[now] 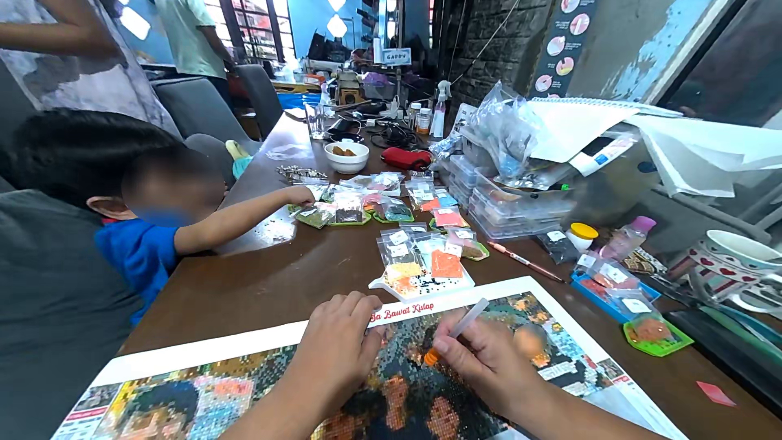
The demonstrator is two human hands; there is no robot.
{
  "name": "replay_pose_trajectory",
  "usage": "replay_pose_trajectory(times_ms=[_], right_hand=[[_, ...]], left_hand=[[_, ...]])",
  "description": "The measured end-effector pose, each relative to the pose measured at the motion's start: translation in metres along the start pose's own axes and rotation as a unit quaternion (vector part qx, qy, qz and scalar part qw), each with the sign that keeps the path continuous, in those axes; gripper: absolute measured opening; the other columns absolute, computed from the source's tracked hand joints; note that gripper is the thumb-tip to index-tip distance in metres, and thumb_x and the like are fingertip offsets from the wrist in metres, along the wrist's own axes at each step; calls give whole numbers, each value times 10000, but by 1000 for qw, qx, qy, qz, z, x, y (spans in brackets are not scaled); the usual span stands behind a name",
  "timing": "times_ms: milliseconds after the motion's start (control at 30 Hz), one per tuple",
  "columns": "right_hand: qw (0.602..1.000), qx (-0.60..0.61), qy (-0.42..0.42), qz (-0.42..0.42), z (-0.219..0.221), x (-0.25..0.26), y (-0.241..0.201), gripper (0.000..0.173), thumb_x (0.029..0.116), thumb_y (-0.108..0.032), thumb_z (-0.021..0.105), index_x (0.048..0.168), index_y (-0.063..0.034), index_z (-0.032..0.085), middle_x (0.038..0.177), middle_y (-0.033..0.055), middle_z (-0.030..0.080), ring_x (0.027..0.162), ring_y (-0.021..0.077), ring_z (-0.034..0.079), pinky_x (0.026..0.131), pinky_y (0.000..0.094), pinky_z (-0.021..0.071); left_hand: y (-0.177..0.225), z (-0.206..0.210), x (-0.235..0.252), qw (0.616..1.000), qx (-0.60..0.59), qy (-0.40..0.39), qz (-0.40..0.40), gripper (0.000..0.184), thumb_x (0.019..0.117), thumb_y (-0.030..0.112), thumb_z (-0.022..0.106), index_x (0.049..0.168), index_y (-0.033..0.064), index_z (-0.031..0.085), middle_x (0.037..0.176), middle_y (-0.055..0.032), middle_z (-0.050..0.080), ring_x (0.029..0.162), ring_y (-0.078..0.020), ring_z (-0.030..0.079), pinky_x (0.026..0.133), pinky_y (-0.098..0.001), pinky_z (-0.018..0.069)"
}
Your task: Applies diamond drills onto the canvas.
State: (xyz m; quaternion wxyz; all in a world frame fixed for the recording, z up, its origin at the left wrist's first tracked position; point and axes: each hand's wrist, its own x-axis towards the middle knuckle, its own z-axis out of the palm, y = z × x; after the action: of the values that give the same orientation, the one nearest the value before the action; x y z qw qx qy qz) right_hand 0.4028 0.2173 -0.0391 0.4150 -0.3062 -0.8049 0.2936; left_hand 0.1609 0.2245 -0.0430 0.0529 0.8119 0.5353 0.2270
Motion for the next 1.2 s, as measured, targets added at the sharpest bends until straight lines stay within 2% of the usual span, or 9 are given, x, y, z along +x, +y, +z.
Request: replay_pose_trajectory(times_ms=[467,600,1033,1200], right_hand=[[1000,-7,-3,-3,1,0,0,330,1080,-327,516,970,-39,636,699,-5,572,605,-19,525,569,134,450],[1000,-11,-4,0,1,0,0,328,1080,-323,515,973,-38,638,701,-2,579,609,-15,536,574,136,457],[999,-34,-16,0,0,2,-1,337,1082,-335,505,987,-39,635,726,17,601,630,-1,561,595,143,476],[999,-39,-16,-20,-1,2,-1,338,1082,-326,508,975,-30,635,709,24,583,616,8,538,581,146,455]], left_hand=[[-1,0,0,1000,1,-1,5,364,995,327,470,1177,101,690,1075,-75,695,1046,-296,659,895,-526,502],[1,-2,0,1000,-3,-14,-5,357,996,312,480,1192,97,686,1103,-82,692,1075,-303,651,923,-529,487],[0,1,-1,1000,1,10,7,355,986,319,488,1164,92,697,1074,-83,696,1046,-305,661,895,-533,504],[0,0,0,1000,2,6,5,350,986,317,490,1165,94,692,1060,-79,696,1039,-307,661,888,-534,505]])
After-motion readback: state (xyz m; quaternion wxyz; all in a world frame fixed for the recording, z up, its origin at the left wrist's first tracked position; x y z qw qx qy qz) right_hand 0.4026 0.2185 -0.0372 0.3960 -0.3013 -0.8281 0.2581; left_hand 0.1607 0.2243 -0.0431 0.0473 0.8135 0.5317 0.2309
